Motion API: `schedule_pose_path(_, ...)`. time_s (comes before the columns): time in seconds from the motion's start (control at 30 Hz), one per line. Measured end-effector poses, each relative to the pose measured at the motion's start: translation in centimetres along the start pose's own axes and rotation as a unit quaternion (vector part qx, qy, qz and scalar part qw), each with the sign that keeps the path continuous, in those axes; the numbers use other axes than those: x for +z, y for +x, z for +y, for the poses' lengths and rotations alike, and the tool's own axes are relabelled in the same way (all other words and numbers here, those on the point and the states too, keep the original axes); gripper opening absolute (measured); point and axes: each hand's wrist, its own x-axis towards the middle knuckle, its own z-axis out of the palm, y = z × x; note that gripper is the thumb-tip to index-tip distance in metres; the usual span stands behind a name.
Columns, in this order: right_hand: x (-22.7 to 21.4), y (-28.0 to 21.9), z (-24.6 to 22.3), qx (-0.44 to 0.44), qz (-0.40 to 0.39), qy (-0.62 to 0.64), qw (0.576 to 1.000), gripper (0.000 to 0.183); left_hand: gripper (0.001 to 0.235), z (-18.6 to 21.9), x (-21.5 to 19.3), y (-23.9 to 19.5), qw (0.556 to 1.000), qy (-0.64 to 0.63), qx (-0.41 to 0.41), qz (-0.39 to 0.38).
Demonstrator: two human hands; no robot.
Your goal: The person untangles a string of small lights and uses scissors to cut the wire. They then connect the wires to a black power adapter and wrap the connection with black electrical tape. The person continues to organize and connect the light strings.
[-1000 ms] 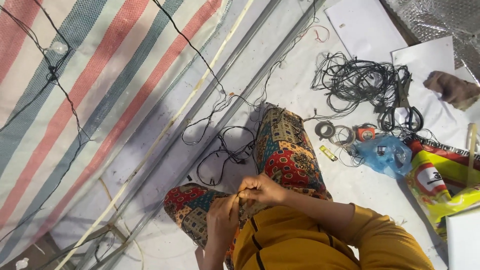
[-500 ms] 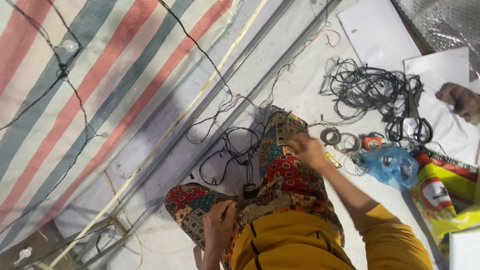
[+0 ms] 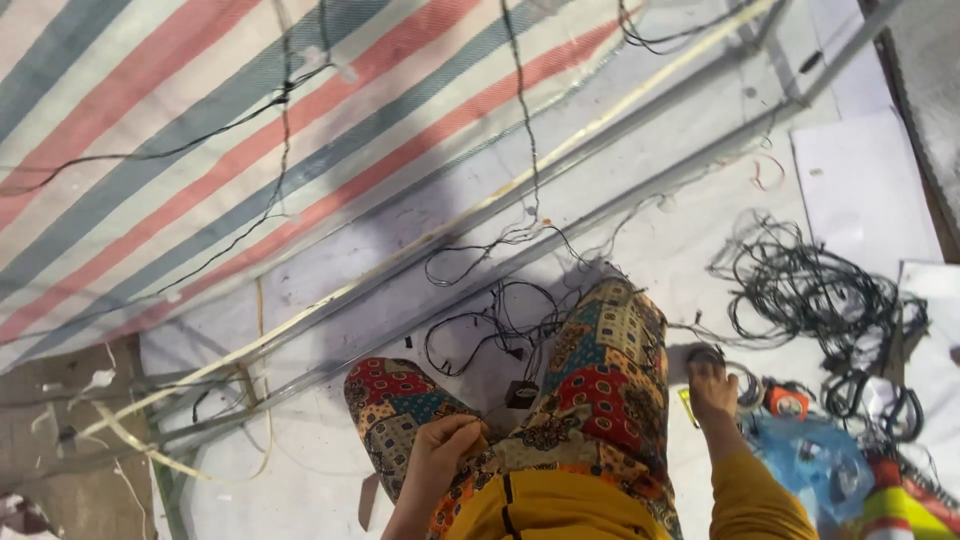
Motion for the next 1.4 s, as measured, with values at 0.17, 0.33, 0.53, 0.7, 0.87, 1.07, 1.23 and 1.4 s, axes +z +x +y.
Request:
schedule_pose_path(0.17,-0.8,0.4,0.6,-0.048,-0.012,-0.104,0.993,0.062,0.024,-0.2,-0.4,0.0,0.995,-0.091,0.007,-0.034)
schedule_pose_path(0.33,-4.3,-1.5,1.1,-0.02,0.018,0.048,0.998,0.025,0.023,-0.4,-1.3,0.0,0.995,-0.098,0.012,-0.017)
schedule_pose_path(0.53,-8.9,-4.3,2.3,0.058,0.132,0.44,0.887,0.037,0.024,-0.2,-2.0,0.2,0.994,-0.112,0.012,-0.004)
schedule_pose_path(0.7,-20.2,-10.6,-2.1,-0.062,0.102,0.671,0.731,0.036,0.029,0.4,-2.6,0.0,0.983,-0.156,0.075,-0.069)
schedule_pose_path(0.87,-29.0,-17.0,-10.1,-0.264,0.145,0.74,0.601,0.014,0.026,-0.3,-3.1,-0.1,0.97,-0.206,0.088,-0.089)
schedule_pose_path(1.07,-29.5,-19.4,-16.6,-0.334,0.179,0.665,0.644,0.009,0.021,-2.9,-2.3,0.3,0.963,-0.224,0.14,-0.048)
schedule_pose_path(1.23,-34.5,-24.2,-20.0,-0.432,0.152,0.586,0.668,0.01,0.02,-5.4,-3.4,1.2,0.936,-0.329,0.108,-0.066)
schedule_pose_path(1.4,-35.9,-25.7,-21.3,-0.445,0.13,0.535,0.706,0.009,0.019,-6.6,-4.1,1.5,0.914,-0.395,0.03,-0.082)
